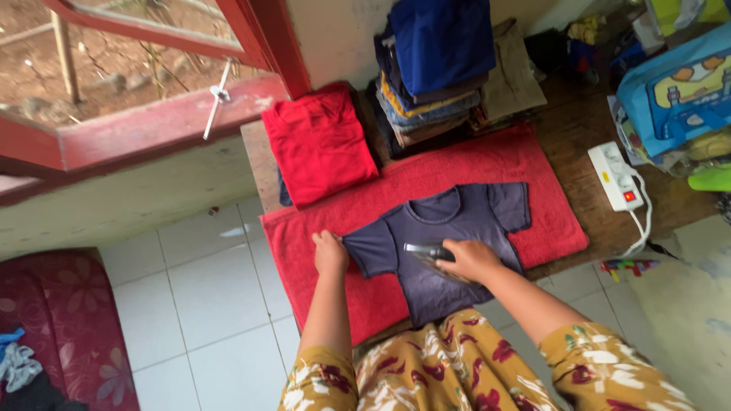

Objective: The person irons a dark blue t-shirt on a red towel-covered table, then folds it and places it on a stack of folded clothes. The person uses an electric iron and handles the shirt by hand.

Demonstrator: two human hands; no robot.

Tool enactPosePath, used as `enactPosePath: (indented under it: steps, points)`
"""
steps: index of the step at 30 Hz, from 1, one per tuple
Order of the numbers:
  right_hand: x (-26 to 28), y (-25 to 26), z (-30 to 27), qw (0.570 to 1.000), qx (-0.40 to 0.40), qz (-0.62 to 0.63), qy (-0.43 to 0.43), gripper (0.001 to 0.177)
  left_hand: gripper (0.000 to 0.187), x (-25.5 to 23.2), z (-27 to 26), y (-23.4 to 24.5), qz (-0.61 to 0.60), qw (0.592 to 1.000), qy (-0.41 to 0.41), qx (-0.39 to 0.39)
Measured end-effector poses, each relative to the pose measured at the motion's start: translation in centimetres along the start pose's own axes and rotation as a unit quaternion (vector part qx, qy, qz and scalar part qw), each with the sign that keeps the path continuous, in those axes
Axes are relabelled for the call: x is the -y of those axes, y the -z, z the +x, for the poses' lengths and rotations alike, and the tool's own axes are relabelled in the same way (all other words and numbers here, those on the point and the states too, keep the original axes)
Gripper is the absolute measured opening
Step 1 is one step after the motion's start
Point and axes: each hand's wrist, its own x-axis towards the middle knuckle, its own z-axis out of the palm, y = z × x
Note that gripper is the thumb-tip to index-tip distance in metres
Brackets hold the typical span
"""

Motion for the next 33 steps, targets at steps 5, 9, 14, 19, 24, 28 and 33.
enactPosePath:
  steps: [5,9,14,19,24,28,33]
  points:
    - [-0.3,-0.8,-2.4,0.97,0.044,-0.067,0.229,0.045,0.024,-0.3,0.0,0.3,0.011,1.0,0.01,0.002]
    - [0.3,-1.2,-1.2,0.988,-0.059,-0.062,0.132,0.045,0.025,-0.5,-0.2,0.5,0.023,1.0,0.007,-0.001]
    - [0.1,-1.3,-2.1,0.978,0.01,-0.067,0.198,0.044,0.024,-1.3,-1.4,1.3,0.04,0.999,0.01,-0.011]
    - [-3.4,1.8,0.0,0.975,-0.016,-0.096,0.202,0.039,0.04,-2.5,-3.6,1.2,0.027,0.998,0.003,-0.059]
    - [-6.8,4.5,2.3,0.991,-0.005,-0.071,0.117,0.038,0.051,-3.5,-5.0,1.3,-0.024,0.995,0.016,-0.099]
    - [-7.1,2.5,-1.3,0.979,0.008,-0.051,0.198,0.04,0.048,-4.7,-5.5,1.7,-0.041,0.992,0.049,-0.105]
    - [-8.2,1.6,-2.0,0.986,-0.023,-0.037,0.161,0.042,0.052,-7.4,-6.3,0.8,0.054,0.986,0.008,-0.156]
